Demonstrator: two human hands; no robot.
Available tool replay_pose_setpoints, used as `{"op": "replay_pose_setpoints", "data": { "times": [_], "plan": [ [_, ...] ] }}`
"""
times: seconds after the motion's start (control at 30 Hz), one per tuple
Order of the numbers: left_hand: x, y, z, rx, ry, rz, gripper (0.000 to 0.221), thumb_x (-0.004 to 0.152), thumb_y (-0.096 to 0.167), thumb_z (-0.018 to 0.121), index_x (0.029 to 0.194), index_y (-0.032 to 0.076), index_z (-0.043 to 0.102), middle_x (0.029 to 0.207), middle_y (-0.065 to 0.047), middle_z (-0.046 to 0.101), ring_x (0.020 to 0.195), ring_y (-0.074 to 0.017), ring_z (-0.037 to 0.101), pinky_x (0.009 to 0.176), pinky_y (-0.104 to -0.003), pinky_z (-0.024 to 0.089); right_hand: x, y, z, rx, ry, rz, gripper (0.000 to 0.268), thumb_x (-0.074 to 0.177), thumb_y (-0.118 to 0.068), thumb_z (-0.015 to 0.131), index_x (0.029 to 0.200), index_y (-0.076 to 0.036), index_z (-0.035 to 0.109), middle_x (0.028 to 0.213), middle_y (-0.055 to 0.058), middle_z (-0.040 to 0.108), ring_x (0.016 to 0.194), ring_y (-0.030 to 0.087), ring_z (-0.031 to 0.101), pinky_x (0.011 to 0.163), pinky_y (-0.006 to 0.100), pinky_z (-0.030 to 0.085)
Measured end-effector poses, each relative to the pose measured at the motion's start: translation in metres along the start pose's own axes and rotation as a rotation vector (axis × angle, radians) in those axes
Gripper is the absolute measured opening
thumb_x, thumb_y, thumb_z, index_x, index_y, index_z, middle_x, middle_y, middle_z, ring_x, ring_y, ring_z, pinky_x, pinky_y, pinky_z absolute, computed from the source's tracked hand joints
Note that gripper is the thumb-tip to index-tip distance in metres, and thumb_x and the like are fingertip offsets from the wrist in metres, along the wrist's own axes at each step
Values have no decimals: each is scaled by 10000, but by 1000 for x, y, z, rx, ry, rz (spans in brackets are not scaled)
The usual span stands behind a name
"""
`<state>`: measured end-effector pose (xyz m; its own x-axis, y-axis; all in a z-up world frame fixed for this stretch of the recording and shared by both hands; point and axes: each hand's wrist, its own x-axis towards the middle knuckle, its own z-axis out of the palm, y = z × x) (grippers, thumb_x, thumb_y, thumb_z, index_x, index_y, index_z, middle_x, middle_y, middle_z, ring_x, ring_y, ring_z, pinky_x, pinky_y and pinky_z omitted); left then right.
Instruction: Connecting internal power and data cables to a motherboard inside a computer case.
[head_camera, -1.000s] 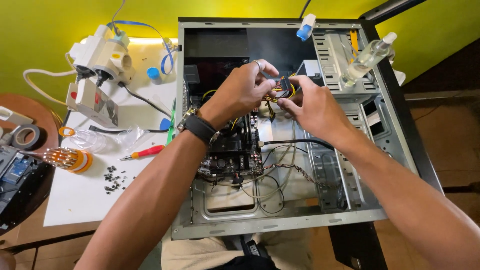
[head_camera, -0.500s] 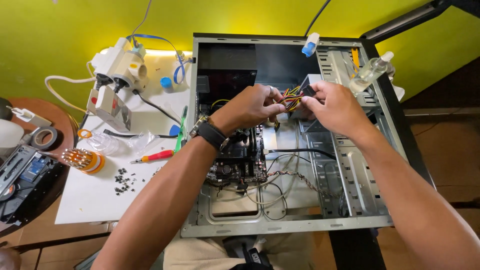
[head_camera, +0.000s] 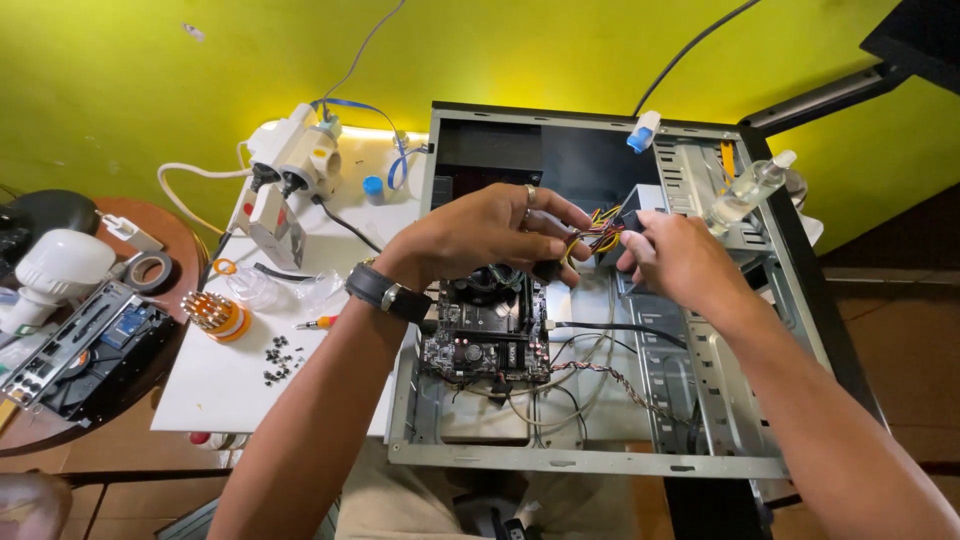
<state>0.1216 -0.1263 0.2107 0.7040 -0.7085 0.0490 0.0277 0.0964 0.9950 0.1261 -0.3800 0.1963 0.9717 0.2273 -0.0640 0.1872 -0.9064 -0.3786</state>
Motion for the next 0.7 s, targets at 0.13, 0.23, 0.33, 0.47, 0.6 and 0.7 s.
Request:
{"op": "replay_pose_setpoints", "data": {
  "times": [0.13,0.23,0.33,0.47,0.6,0.7],
  "plan": [
    [-8,0,8,-9,-45,38,430,903,5,682,1305,-96,570,1206,-280,687,1040,-345,744,889,-416,624,-5,-6,-5,-8,-53,-30,313,1030,-221,502,928,-80,762,657,132,773,762,328,772,841,443,565],
    [-14,-4,10,24,-72,68,489,867,-47,702,1324,-133,549,1239,-341,648,1095,-393,715,940,-474,591,-8,-7,-4,-44,-78,-25,328,1029,-256,519,1112,-16,726,697,143,793,794,315,785,887,457,559],
    [-20,-6,15,26,-48,59,552,820,-18,768,1321,-125,560,1197,-318,667,1070,-390,726,919,-476,604,-8,-1,2,-90,-32,-39,456,1005,-295,575,1393,-59,616,785,101,815,816,331,770,854,459,557],
    [-21,-24,15,271,70,40,585,781,15,817,1313,-79,592,1132,-254,704,1018,-354,749,887,-453,608,-28,-23,0,34,-36,-163,633,868,-323,734,1464,-202,558,753,94,754,762,311,709,794,449,539],
    [-34,-35,31,570,216,-33,323,752,159,855,1049,94,747,896,-53,794,825,-182,787,707,-299,630,-47,-33,22,70,-142,-317,358,854,-358,746,1172,-208,677,705,113,755,763,356,714,711,455,560],
    [-64,-27,55,527,247,23,230,822,68,779,1024,82,669,923,-83,810,899,-193,793,804,-310,616,-67,-54,26,-274,-247,-92,389,924,-465,633,1181,-174,612,957,144,788,874,375,743,702,484,533]
  ]
}}
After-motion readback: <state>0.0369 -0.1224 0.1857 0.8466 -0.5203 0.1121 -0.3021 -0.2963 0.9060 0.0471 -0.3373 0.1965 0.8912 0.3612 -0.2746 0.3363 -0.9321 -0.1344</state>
